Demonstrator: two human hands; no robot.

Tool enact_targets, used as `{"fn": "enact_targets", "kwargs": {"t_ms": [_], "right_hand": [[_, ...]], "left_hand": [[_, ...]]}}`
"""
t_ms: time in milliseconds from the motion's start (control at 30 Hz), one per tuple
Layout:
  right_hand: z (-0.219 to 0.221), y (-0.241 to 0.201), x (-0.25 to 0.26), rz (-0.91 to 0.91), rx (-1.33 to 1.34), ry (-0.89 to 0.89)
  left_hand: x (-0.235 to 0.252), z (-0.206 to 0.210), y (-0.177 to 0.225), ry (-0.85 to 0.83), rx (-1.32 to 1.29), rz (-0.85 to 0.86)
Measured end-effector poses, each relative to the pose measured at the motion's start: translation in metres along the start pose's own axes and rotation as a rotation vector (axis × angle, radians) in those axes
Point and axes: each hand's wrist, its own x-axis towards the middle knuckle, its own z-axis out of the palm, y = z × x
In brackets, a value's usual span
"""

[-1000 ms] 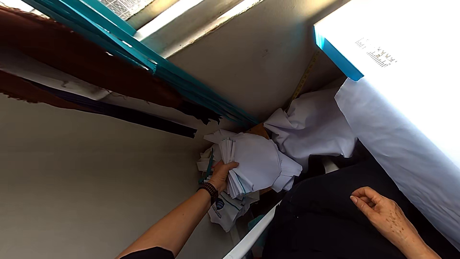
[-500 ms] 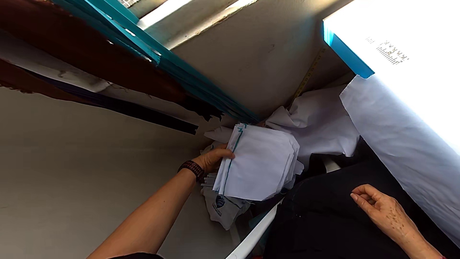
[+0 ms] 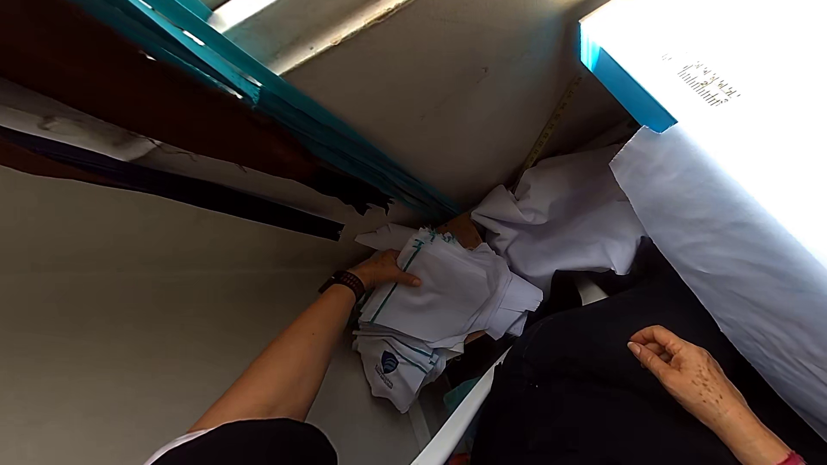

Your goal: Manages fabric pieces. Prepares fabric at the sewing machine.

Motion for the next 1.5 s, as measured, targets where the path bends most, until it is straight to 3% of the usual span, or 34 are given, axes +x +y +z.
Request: {"fn": "enact_targets", "kwargs": {"t_ms": [133, 267, 367, 533, 633, 700, 767, 867, 933, 1000, 1067, 1233, 1367, 1500], "right_hand": [[0.000, -0.002, 0.001, 0.004, -0.003, -0.015], [0.000, 0.002, -0.002, 0.009, 0.014, 0.013], [0.001, 0.004, -0.001, 0.015, 0.009, 0.011], [-0.001, 0.002, 0.000, 0.030, 0.000, -0.004], [0.002, 0.002, 0.001, 0.020, -0.001, -0.004], [0.001, 0.000, -0.001, 0.009, -0.008, 0.009], [0.000, 0.004, -0.004, -0.005, 0.004, 0.033], [0.002, 0.017, -0.005, -0.005, 0.035, 0.057], [0.000, 0.021, -0.004, 0.022, 0.066, 0.062], [0.000, 0.020, -0.002, 0.047, 0.077, 0.058], [0.000, 0.017, -0.001, 0.054, 0.049, 0.048], [0.000, 0.020, -0.004, 0.038, 0.045, 0.094], [0.004, 0.015, 0.002, 0.058, -0.006, 0.112], [0.009, 0.012, 0.004, -0.023, -0.086, 0.149]], "left_hand": [[0.029, -0.008, -0.010, 0.116, 0.139, -0.014], [0.023, 0.035, 0.007, 0.457, 0.086, -0.122], [0.019, 0.058, -0.003, 0.649, 0.109, -0.067], [0.041, 0.024, -0.026, 0.440, 0.301, 0.039], [0.052, 0.009, -0.019, 0.326, 0.463, -0.024], [0.049, 0.009, -0.015, 0.390, 0.460, 0.007], [0.038, 0.023, -0.022, 0.662, 0.377, 0.193], [0.025, 0.066, -0.040, 1.118, 0.511, 0.690], [0.010, 0.102, -0.043, 1.046, 0.638, 0.990], [0.003, 0.137, -0.048, 0.767, 0.705, 1.167], [0.011, 0.151, -0.062, 0.650, 0.768, 1.066], [0.072, 0.113, -0.086, 0.890, 0.591, 0.650], [0.080, 0.101, -0.044, 0.909, 0.210, 0.301], [0.080, 0.084, -0.040, 0.807, 0.248, 0.206]]}}
